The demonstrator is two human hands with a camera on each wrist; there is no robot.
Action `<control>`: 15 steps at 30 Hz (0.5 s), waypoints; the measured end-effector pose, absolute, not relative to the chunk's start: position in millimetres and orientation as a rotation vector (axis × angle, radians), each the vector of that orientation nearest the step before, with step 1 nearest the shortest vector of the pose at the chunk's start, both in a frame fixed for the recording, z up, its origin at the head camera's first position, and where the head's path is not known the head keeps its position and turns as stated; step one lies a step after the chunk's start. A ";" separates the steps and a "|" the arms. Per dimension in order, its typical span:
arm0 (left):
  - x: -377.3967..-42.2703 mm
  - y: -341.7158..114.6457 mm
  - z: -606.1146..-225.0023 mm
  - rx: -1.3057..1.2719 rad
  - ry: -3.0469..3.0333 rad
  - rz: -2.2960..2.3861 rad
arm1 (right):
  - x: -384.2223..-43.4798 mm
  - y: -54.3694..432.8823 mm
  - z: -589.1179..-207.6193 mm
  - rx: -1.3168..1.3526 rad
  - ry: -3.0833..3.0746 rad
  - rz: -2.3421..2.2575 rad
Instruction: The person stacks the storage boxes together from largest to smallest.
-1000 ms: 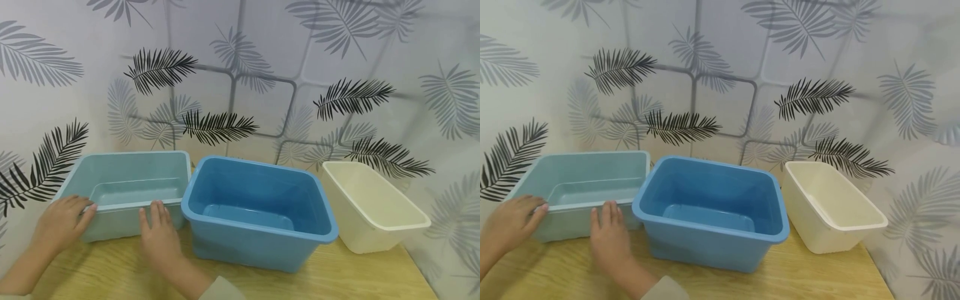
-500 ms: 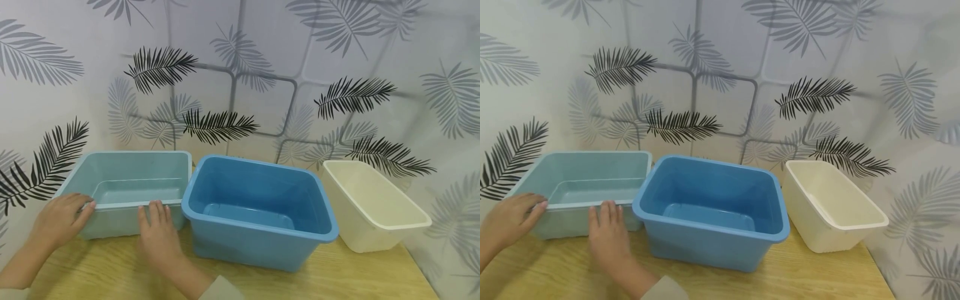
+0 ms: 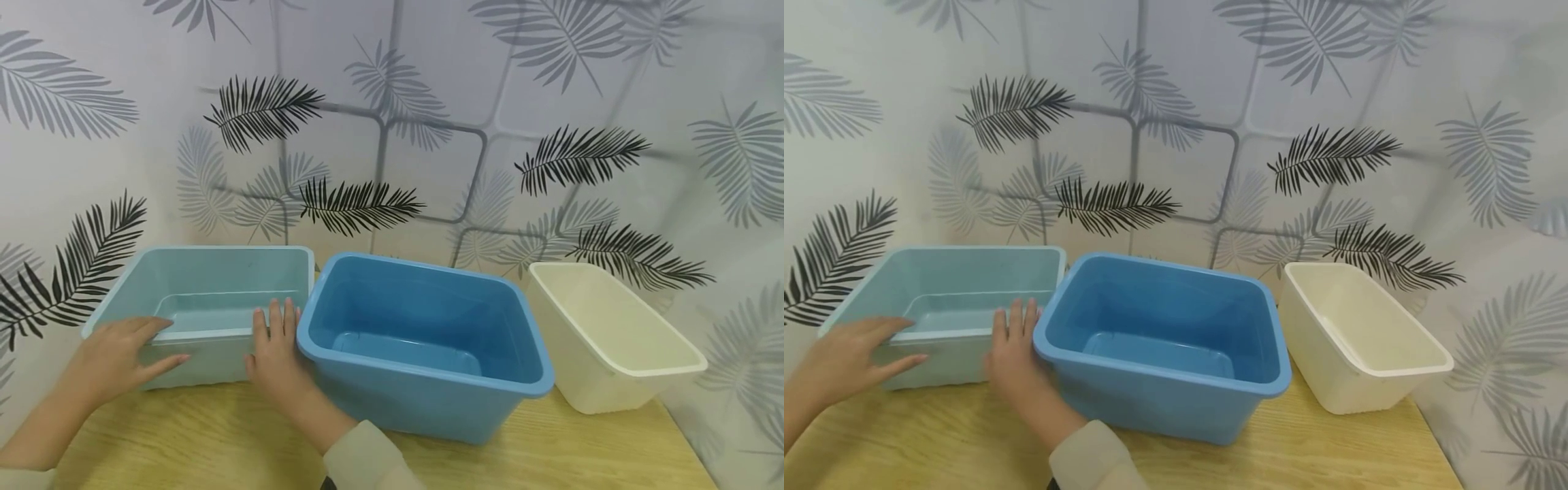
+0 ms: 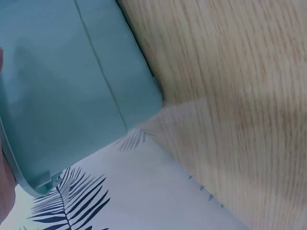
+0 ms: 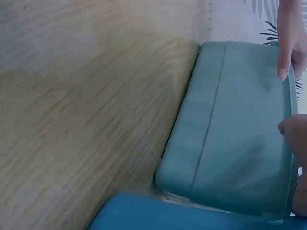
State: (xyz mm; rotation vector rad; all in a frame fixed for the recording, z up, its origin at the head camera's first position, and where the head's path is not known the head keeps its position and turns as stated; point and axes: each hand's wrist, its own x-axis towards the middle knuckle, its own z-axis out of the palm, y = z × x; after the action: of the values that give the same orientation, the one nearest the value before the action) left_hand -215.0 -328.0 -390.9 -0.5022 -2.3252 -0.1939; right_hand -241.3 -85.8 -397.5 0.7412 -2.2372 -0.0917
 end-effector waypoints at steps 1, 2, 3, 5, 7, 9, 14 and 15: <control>-215.3 -328.9 -391.5 -0.498 -2.322 -0.193 | -242.4 -86.3 -397.6 0.720 -2.238 -0.126; -215.4 -329.6 -392.0 -0.490 -2.325 -0.189 | -243.1 -86.7 -397.8 0.703 -2.239 -0.156; -215.7 -330.6 -392.6 -0.484 -2.325 -0.186 | -243.9 -87.3 -398.2 0.689 -2.237 -0.181; -216.3 -332.4 -393.6 -0.482 -2.320 -0.173 | -245.1 -88.4 -398.9 0.665 -2.229 -0.224; -216.8 -334.2 -394.3 -0.490 -2.306 -0.158 | -246.1 -89.4 -400.6 0.648 -2.211 -0.252; -217.6 -335.9 -394.9 -0.502 -2.282 -0.139 | -247.8 -90.2 -402.3 0.627 -2.155 -0.255; -218.0 -336.7 -393.7 -0.502 -2.221 -0.087 | -249.9 -90.2 -402.6 0.600 -2.024 -0.252; -217.6 -336.8 -392.8 -0.494 -2.215 -0.068 | -249.4 -90.2 -401.6 0.601 -2.019 -0.264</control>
State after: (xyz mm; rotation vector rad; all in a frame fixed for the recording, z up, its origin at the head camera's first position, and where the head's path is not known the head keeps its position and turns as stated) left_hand -217.6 -336.8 -392.8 -0.4936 -2.2150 -0.0678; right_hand -249.4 -90.2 -401.6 0.6011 -2.0185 -0.2643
